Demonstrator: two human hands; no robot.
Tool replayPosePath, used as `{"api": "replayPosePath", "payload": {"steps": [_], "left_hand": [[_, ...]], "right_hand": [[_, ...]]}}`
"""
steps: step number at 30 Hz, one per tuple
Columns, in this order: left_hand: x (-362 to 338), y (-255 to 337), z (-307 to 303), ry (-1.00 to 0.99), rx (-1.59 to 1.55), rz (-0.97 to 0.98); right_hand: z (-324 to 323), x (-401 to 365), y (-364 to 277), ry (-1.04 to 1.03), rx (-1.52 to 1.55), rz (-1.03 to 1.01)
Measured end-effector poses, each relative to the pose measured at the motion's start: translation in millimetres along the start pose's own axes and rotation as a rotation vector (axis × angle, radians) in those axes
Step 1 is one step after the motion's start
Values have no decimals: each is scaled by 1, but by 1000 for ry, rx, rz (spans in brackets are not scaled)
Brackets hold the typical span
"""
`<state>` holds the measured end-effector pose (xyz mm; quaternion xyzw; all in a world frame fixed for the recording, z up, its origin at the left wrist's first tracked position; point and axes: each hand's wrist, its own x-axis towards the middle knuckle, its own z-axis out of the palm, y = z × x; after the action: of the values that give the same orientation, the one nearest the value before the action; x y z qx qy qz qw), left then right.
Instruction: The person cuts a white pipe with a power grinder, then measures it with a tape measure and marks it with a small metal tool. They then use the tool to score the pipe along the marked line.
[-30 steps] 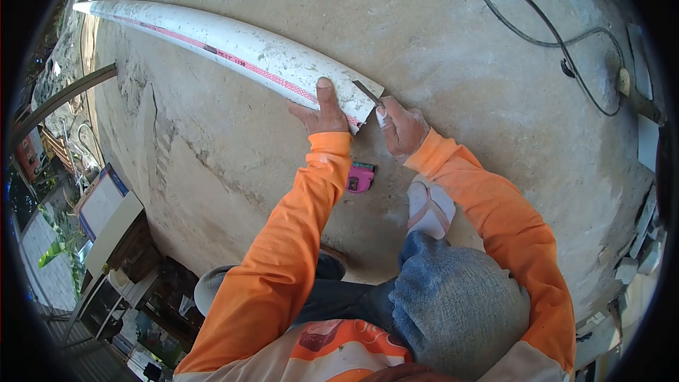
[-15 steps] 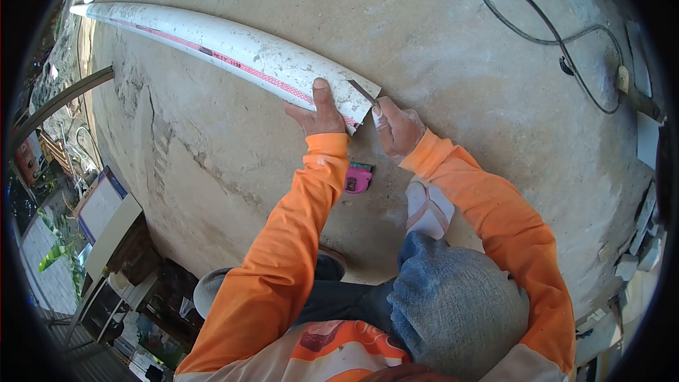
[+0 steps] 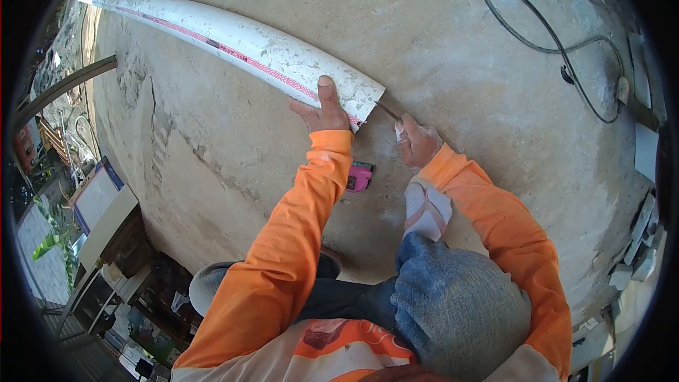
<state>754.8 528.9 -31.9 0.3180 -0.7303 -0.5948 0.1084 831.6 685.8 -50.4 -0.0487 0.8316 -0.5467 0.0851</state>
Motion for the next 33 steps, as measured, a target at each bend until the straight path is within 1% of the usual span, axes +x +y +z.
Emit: {"api": "replayPosePath", "payload": {"steps": [2,9,12,15,17,22,24,25,27,30,33], "left_hand": [[-1,3,1,-6,-13,7],[1,-1,-1,-6,2,1],[-1,1,0,7,6,3],[0,-2,-2,-10,18,-27],[-1,-2,-2,-3,11,-34],[1,-1,-3,-4,27,-27],[0,2,-6,-91,2,-83],[-1,2,-6,-93,6,-85],[-1,3,1,-17,-12,-11],[-1,-1,2,-22,-76,44],[-2,0,0,-12,-57,-9]], "right_hand": [[0,2,0,-15,-33,46],[1,-2,-2,-35,10,25],[-1,1,-7,-48,-1,56],[2,19,-17,-8,36,16],[3,39,-34,-16,-11,71],[1,26,-25,-28,-2,58],[2,23,-23,-11,-3,57],[0,25,-25,-36,0,77],[-2,26,-25,-54,-4,92],[0,24,-21,-47,-17,58],[-1,21,-22,-55,1,58]]}}
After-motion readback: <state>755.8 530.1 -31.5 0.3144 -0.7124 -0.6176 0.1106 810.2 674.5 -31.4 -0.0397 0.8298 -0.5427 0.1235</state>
